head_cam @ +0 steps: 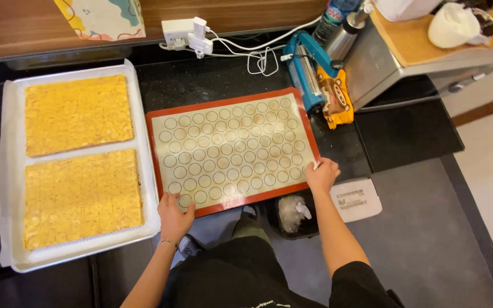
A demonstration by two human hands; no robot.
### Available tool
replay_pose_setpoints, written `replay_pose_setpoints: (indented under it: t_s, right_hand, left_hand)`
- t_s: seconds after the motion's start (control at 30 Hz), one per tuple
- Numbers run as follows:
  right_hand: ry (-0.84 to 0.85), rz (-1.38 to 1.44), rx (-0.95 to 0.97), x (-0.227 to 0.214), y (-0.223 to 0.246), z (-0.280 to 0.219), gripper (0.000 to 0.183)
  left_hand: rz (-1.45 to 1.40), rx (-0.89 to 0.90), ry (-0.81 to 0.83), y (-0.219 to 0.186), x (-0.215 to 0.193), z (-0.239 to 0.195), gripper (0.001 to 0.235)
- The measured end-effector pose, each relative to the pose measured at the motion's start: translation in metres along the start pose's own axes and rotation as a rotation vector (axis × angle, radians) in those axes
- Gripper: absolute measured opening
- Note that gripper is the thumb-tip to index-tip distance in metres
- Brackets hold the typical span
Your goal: The person prepares the workspace, cleans a knife with a paper towel, and cuts large rectangular pastry sheets into sections.
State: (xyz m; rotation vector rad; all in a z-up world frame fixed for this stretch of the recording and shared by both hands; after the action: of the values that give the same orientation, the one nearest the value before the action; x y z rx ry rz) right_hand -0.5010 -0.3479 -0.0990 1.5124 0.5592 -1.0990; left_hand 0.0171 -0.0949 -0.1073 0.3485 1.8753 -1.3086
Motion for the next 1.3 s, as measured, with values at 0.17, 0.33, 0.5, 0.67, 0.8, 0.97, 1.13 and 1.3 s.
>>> replay_pose_setpoints:
  t_s: [0.17,0.33,0.5,0.67,0.8,0.97,1.13,1.3]
  right_hand:
    - [0.254,-0.106,0.152,0.013,-0.002,0.053,0.065]
    - [0.326,-0.092,0.157,0.031,-0.015,0.088,0.057]
    - [0.334,-0.096,0.081,0.063,-0.049,0.104,0.045]
    - [0.376,-0.029,0.105,0.047,-0.04,0.094,0.044]
    - [0.454,0.013,0.196,0.042,-0.026,0.096,0.038]
    - [0.434,-0.041,0.19,0.046,-0.032,0.102,0.037]
    - [0.442,-0.026,0.181,0.039,-0.024,0.103,0.043]
    - [0.312,0.004,0.238,0.025,-0.014,0.083,0.043]
  left_hand:
    - [0.092,-0.217,-0.092,-0.001,0.022,0.007,0.073]
    - [0.13,-0.338,-0.107,-0.018,0.039,0.016,0.073]
    - [0.173,-0.34,-0.095,-0.07,0.039,0.027,0.073]
    - [0.185,-0.143,-0.012,-0.169,0.03,0.036,0.076]
    - [0.326,-0.083,0.181,-0.147,0.087,0.048,0.078]
    - [0.34,-0.04,0.214,-0.156,0.093,0.052,0.074]
    - [0.198,-0.01,0.159,-0.156,0.071,0.049,0.063]
    - [-0.043,-0.076,0.262,-0.125,0.054,0.042,0.063]
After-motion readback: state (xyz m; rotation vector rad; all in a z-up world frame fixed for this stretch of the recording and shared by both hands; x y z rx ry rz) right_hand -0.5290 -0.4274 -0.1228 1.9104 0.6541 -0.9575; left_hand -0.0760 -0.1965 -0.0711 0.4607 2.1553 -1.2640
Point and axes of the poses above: each hand's wrist, its own z-axis towards the middle knuckle, its own x-axis out of the palm, y = z × x, the point moved 7 cm from there along z, towards the middle knuckle, and after that the axes turned 4 degrees about y, right-handed, at the moved point
